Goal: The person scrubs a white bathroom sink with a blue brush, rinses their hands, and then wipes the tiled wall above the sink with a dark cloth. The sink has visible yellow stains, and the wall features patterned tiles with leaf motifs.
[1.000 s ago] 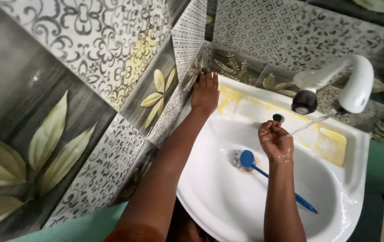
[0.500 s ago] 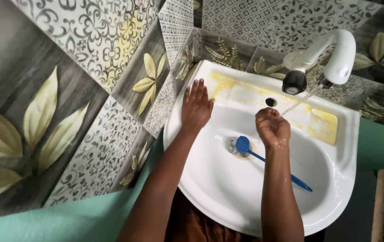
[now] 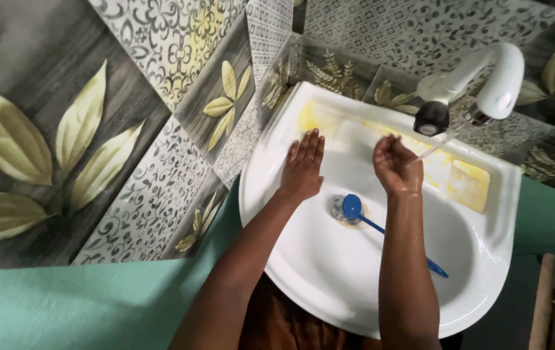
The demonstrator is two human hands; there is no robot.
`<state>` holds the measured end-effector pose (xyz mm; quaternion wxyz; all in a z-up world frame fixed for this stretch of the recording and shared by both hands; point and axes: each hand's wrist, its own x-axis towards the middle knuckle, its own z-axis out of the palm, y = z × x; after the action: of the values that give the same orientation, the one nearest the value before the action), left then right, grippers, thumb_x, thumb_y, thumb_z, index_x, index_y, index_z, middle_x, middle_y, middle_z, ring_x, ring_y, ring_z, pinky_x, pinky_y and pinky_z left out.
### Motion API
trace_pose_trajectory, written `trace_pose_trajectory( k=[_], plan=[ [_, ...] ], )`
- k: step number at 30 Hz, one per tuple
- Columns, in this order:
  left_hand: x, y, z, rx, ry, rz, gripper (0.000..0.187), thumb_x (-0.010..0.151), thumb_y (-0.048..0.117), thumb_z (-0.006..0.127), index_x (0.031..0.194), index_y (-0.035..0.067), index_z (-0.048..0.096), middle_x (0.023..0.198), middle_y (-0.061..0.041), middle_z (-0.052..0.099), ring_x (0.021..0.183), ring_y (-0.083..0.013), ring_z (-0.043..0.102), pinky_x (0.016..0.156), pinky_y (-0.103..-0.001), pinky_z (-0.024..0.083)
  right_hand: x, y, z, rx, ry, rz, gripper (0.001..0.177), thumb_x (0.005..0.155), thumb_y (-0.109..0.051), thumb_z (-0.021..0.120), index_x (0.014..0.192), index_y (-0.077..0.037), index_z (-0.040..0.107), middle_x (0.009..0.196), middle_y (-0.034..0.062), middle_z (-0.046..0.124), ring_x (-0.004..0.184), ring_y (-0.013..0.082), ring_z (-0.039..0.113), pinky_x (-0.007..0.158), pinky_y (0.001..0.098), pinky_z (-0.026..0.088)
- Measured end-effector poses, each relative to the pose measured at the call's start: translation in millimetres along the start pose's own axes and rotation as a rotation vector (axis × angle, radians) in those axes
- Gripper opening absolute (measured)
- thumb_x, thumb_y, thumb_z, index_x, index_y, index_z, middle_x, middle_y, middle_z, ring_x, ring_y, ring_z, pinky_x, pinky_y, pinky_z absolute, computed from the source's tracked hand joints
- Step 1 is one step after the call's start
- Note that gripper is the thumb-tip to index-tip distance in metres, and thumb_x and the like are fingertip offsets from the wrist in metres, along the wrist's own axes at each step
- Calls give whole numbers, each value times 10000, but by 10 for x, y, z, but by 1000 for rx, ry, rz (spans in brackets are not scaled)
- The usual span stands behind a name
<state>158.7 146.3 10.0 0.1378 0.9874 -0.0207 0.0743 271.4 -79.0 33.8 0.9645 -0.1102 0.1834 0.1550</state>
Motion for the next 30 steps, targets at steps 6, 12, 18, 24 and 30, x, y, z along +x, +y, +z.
trace_pose_trajectory(
  k=[6,12,18,24,30],
  plan=[
    [-22,47,-81,36,-30,-14,1103,805,361,785,1628,59,115,1722,-140,62,1599,-274,62,1288,-462,58,-70,-59,-511,126,28,26,125,925,73,426,862,6,511,827,150,567,779,269,592,758,360,550],
    [-30,50,-89,75,-21,-3,1121,795,378,795,1628,51,121,1715,-156,63,1595,-285,69,1282,-467,57,-5,47,-207,109,96,-46,180,1020,2,384,991,58,553,960,187,619,892,309,642,928,421,576],
    [-7,34,-102,43,-66,-9,1139,797,395,799,1630,65,96,1723,-142,34,1598,-278,32,1279,-470,50,-126,287,556,-293,-233,-13,327,1069,-38,373,1192,142,617,1177,250,686,1121,348,685,1069,400,556],
    [25,34,-172,31,-130,-10,1116,823,439,764,1627,51,95,1711,-153,12,1584,-288,8,1261,-479,37,105,96,-165,8,-160,16,187,1002,118,462,906,11,580,901,148,601,854,298,628,873,400,601],
    [463,-230,-103,-150,-125,25,917,949,500,617,1605,1,215,1676,-227,174,1557,-341,130,1242,-529,114,166,115,-97,-52,-105,-57,123,978,78,504,926,26,603,898,169,640,819,303,634,799,383,575]
  ],
)
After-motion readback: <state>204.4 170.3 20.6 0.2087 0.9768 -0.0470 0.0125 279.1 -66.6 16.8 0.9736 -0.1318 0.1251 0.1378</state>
